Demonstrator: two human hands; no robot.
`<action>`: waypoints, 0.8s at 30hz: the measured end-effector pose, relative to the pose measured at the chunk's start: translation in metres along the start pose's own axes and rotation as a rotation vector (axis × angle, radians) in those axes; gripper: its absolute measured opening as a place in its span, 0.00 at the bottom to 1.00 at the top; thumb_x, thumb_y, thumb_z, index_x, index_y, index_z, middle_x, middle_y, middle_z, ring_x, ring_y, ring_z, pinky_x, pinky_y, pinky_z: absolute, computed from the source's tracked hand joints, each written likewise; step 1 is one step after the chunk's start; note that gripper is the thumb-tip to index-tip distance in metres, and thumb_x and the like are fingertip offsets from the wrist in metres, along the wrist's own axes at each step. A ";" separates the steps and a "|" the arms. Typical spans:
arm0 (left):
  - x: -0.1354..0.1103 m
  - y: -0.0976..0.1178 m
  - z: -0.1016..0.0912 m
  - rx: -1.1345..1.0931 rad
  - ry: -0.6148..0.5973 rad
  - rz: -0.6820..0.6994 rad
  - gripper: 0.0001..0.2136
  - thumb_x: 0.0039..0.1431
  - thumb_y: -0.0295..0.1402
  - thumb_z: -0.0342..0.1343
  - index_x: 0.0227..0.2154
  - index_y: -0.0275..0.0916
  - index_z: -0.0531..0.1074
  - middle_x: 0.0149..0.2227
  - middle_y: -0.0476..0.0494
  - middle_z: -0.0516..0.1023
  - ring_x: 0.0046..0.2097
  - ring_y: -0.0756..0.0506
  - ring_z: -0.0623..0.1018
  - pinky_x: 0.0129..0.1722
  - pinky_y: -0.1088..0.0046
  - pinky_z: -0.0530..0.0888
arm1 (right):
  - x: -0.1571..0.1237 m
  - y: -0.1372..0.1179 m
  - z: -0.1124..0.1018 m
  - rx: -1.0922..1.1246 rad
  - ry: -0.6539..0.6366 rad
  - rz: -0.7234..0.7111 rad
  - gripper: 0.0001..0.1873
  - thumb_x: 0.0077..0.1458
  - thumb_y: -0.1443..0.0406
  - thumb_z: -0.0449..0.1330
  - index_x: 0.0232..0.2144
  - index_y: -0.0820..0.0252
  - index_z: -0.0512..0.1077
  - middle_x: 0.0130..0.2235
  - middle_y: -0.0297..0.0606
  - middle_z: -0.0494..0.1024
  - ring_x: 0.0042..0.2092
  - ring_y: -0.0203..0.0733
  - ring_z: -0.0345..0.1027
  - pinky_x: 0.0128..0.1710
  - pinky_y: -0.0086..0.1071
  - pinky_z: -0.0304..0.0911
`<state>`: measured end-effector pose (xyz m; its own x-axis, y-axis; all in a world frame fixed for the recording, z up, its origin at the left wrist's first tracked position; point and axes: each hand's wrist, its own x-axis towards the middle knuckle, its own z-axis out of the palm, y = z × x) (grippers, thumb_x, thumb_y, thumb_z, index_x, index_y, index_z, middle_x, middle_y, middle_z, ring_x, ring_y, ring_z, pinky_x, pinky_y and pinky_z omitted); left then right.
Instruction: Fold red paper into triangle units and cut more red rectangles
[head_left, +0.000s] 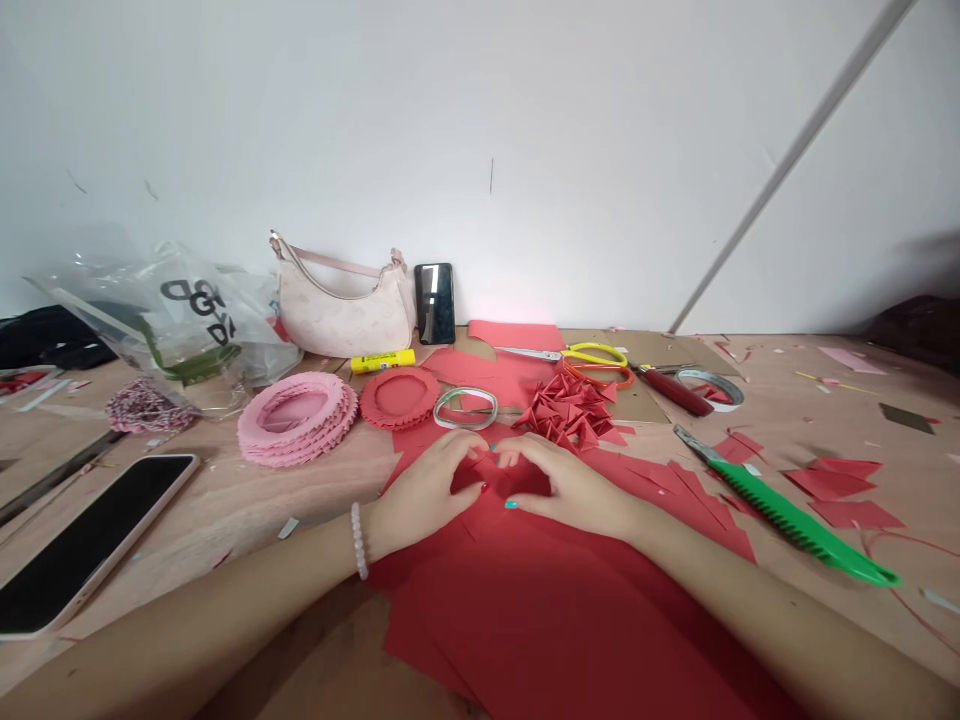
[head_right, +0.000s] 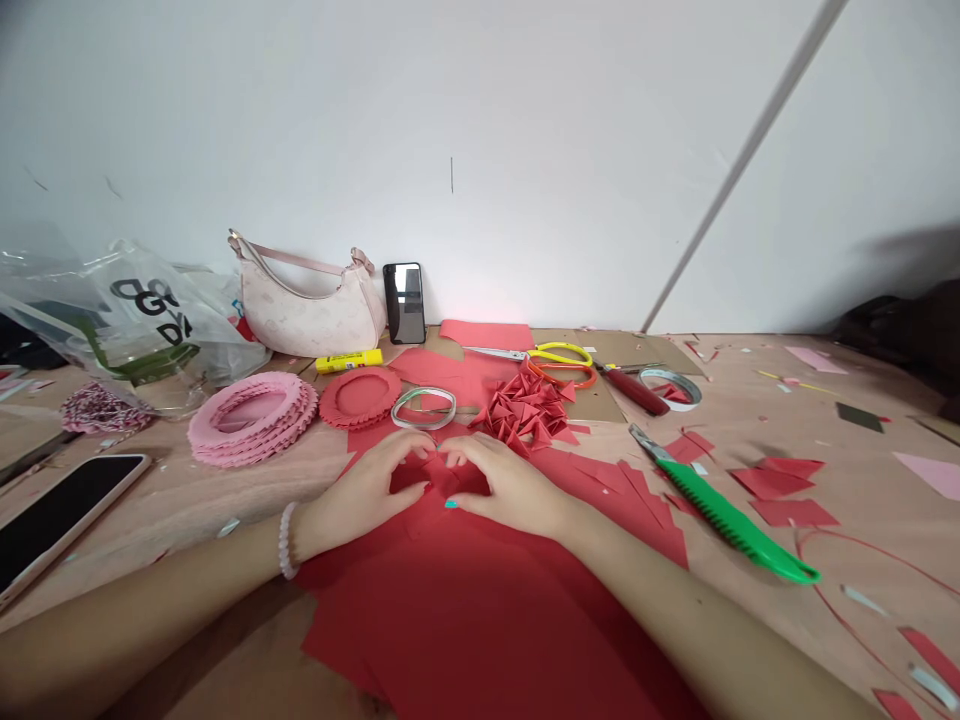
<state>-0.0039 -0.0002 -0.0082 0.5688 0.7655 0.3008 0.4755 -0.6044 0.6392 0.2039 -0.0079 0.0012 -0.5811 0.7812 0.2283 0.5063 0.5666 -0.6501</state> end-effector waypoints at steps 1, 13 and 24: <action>-0.001 0.000 0.000 0.034 -0.013 -0.005 0.16 0.51 0.25 0.50 0.45 0.40 0.63 0.47 0.43 0.67 0.48 0.45 0.67 0.48 0.67 0.66 | 0.000 0.000 0.000 -0.021 0.002 -0.008 0.21 0.48 0.66 0.59 0.46 0.53 0.62 0.47 0.37 0.69 0.48 0.44 0.62 0.47 0.37 0.60; 0.000 -0.002 0.000 0.150 -0.049 -0.027 0.21 0.53 0.29 0.50 0.52 0.40 0.58 0.51 0.43 0.67 0.52 0.43 0.65 0.52 0.64 0.63 | 0.003 0.001 0.007 -0.102 0.036 -0.123 0.15 0.50 0.64 0.60 0.42 0.54 0.67 0.43 0.39 0.73 0.46 0.45 0.63 0.46 0.39 0.60; 0.002 0.004 -0.002 -0.003 -0.015 -0.103 0.19 0.52 0.28 0.51 0.49 0.41 0.63 0.41 0.44 0.71 0.40 0.46 0.71 0.40 0.70 0.68 | 0.001 -0.001 0.012 0.084 0.236 -0.092 0.11 0.56 0.70 0.50 0.40 0.53 0.66 0.40 0.39 0.69 0.40 0.40 0.66 0.37 0.33 0.66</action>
<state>-0.0022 -0.0005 -0.0041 0.5270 0.8202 0.2227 0.5298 -0.5219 0.6685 0.1952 -0.0103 -0.0063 -0.4525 0.7722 0.4460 0.3973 0.6223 -0.6744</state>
